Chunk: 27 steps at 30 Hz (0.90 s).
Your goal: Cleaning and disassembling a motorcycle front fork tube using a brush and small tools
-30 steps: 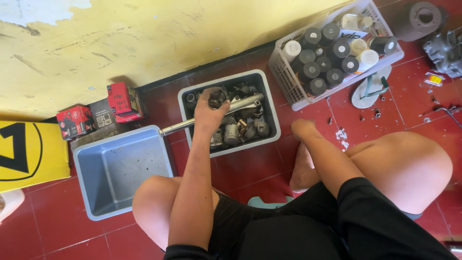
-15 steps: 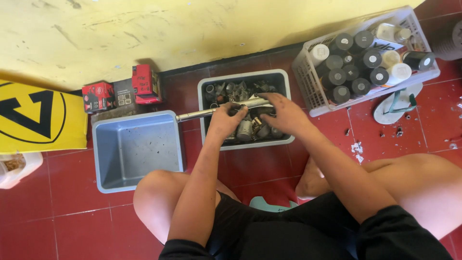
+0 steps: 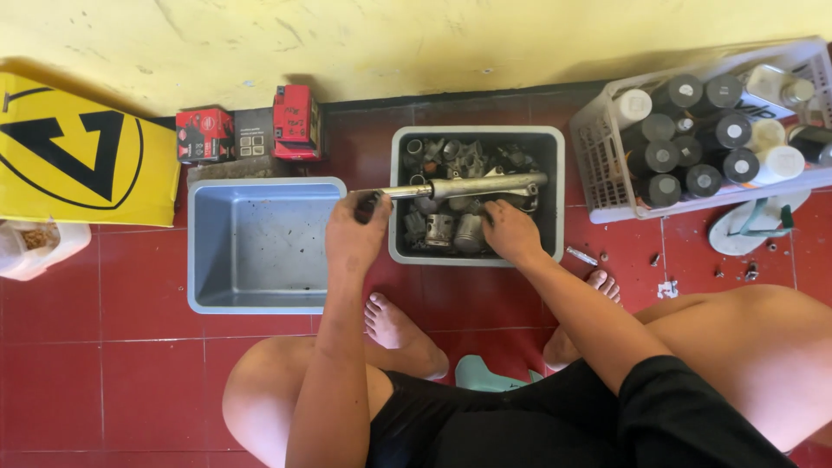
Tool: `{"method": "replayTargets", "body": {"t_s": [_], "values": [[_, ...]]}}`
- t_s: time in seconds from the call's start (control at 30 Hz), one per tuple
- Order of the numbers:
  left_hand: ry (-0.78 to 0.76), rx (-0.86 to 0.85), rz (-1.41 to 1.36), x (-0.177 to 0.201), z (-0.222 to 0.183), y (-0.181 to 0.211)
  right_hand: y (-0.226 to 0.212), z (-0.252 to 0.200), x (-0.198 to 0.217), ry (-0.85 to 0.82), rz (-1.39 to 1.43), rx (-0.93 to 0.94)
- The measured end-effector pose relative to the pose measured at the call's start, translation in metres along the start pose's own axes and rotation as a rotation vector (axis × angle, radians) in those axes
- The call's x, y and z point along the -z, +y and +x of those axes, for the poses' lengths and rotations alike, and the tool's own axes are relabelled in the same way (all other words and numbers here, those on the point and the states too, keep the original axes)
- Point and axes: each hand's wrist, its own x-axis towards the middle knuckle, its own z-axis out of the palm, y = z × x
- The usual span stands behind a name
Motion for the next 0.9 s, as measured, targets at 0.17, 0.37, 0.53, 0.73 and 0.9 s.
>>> {"method": "replayTargets", "body": {"t_s": [0.17, 0.37, 0.53, 0.73, 0.9], "values": [[-0.227, -0.07, 0.287, -0.024, 0.005, -0.036, 0.009, 0.017, -0.001, 0.089, 0.121, -0.148], [-0.475, -0.119, 0.576, -0.042, 0.008, -0.017, 0.019, 0.032, 0.014, 0.158, 0.191, -0.286], [-0.459, -0.257, 0.699, -0.063, 0.008, -0.01, 0.034, 0.032, 0.011, 0.152, 0.399, -0.392], [-0.588, -0.218, 0.664, -0.081, -0.015, -0.008, 0.047, 0.013, -0.053, 0.011, 0.169, -0.502], [-0.56, -0.227, 0.678, -0.09, -0.021, 0.005, 0.043, -0.006, -0.08, -0.127, -0.09, -0.294]]}}
